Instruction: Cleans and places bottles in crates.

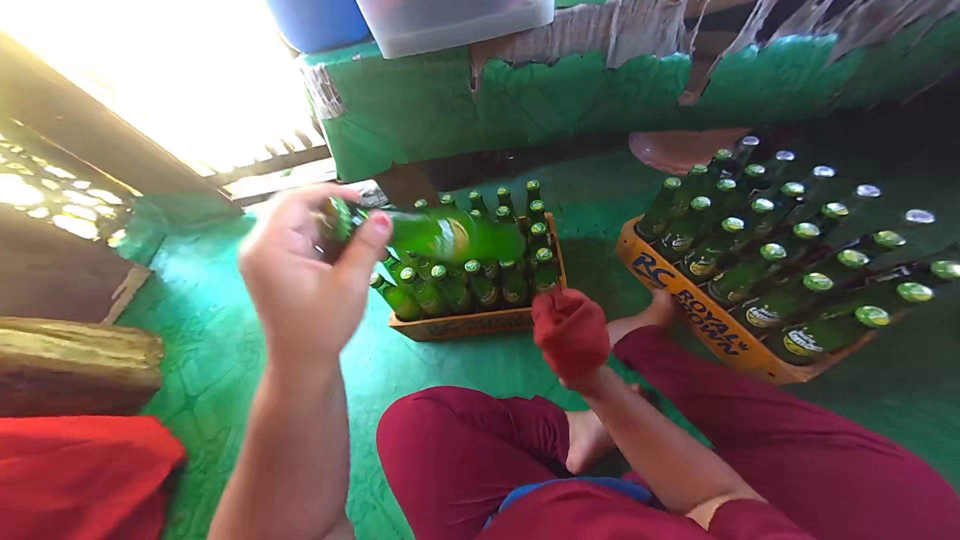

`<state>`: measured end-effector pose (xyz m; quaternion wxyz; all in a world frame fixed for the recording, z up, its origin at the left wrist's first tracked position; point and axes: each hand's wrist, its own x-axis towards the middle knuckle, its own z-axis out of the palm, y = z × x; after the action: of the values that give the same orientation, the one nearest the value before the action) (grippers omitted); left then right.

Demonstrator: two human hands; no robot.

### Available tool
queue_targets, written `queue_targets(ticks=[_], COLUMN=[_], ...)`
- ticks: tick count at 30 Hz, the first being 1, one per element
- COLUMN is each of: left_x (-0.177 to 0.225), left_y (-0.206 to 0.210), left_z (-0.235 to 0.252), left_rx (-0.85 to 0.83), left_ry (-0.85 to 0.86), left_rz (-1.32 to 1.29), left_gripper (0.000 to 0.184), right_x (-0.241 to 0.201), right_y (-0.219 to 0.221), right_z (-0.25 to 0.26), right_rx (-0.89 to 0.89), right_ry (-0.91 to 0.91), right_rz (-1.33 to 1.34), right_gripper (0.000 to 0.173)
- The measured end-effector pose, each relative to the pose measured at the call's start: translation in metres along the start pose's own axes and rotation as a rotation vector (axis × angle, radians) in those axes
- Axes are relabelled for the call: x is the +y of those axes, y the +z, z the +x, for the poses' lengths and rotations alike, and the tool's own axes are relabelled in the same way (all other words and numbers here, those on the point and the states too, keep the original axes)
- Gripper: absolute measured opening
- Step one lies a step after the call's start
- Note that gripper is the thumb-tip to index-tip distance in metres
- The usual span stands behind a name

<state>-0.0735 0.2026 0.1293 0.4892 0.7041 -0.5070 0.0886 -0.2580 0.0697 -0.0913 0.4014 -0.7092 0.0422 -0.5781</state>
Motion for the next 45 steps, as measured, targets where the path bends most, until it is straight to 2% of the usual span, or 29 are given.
queue_targets(ticks=[2,4,6,11,16,18,19,21,22,26,29,32,36,38,40,42,45], left_x=[0.008,-0.004,-0.029,-0.078,-0.091,-0.102,-0.107,-0.112,-0.114,-0.12,-0.121,-0.12,-0.123,-0.128,-0.136,-0.141,-0.14], left_y=[0.026,0.064,0.095,0.144,0.148,0.14,0.136,0.129,0.127,0.125,0.127,0.126,0.126,0.122,0.119,0.116,0.116], left_z=[-0.035,-0.071,-0.1,-0.161,-0.184,-0.193,-0.196,-0.202,-0.202,-0.208,-0.206,-0.206,-0.195,-0.193,-0.194,-0.201,-0.202], left_rx=[-0.117,-0.206,-0.249,-0.338,-0.26,-0.26,-0.26,-0.251,-0.242,-0.235,-0.247,-0.345,-0.536,-0.566,-0.537,-0.467,-0.428], left_ry=[0.063,0.054,-0.061,-0.295,-0.43,-0.523,-0.584,-0.689,-0.713,-0.793,-0.742,-0.567,-0.311,-0.345,-0.462,-0.588,-0.612], left_rz=[-0.064,-0.185,-0.298,-0.316,-0.331,-0.355,-0.371,-0.415,-0.428,-0.49,-0.548,-0.625,-0.648,-0.611,-0.588,-0.585,-0.619], left_gripper=[0.032,0.032,0.031,0.03,0.031,0.032,0.032,0.032,0.032,0.032,0.029,0.027,0.026,0.025,0.025,0.025,0.025], right_x=[-0.027,-0.036,-0.024,0.039,0.071,0.078,0.079,0.083,0.088,0.095,0.088,0.061,0.032,0.035,0.049,0.06,0.079], right_y=[0.014,0.029,0.032,0.019,0.016,0.002,-0.01,-0.035,-0.04,-0.045,-0.042,-0.025,0.006,0.013,0.007,-0.011,-0.041], right_z=[0.026,0.03,0.013,-0.061,-0.097,-0.114,-0.118,-0.108,-0.099,-0.091,-0.076,-0.061,-0.057,-0.063,-0.074,-0.084,-0.096], right_rx=[-0.062,-0.031,-0.037,-0.216,-0.238,-0.368,-0.482,-0.746,-0.813,-0.831,-0.983,-1.079,-0.793,-0.768,-0.817,-0.926,-0.988], right_ry=[-0.183,-0.218,-0.122,0.072,0.004,0.152,0.316,0.783,0.916,1.032,0.989,0.873,0.443,0.394,0.445,0.612,0.803], right_rz=[-0.27,-0.515,-0.622,-0.565,-0.602,-0.605,-0.608,-0.577,-0.56,-0.447,-0.46,-0.385,-0.202,-0.206,-0.281,-0.379,-0.534], right_gripper=[0.028,0.02,0.026,0.036,0.045,0.055,0.059,0.072,0.077,0.078,0.075,0.071,0.054,0.053,0.059,0.068,0.072])
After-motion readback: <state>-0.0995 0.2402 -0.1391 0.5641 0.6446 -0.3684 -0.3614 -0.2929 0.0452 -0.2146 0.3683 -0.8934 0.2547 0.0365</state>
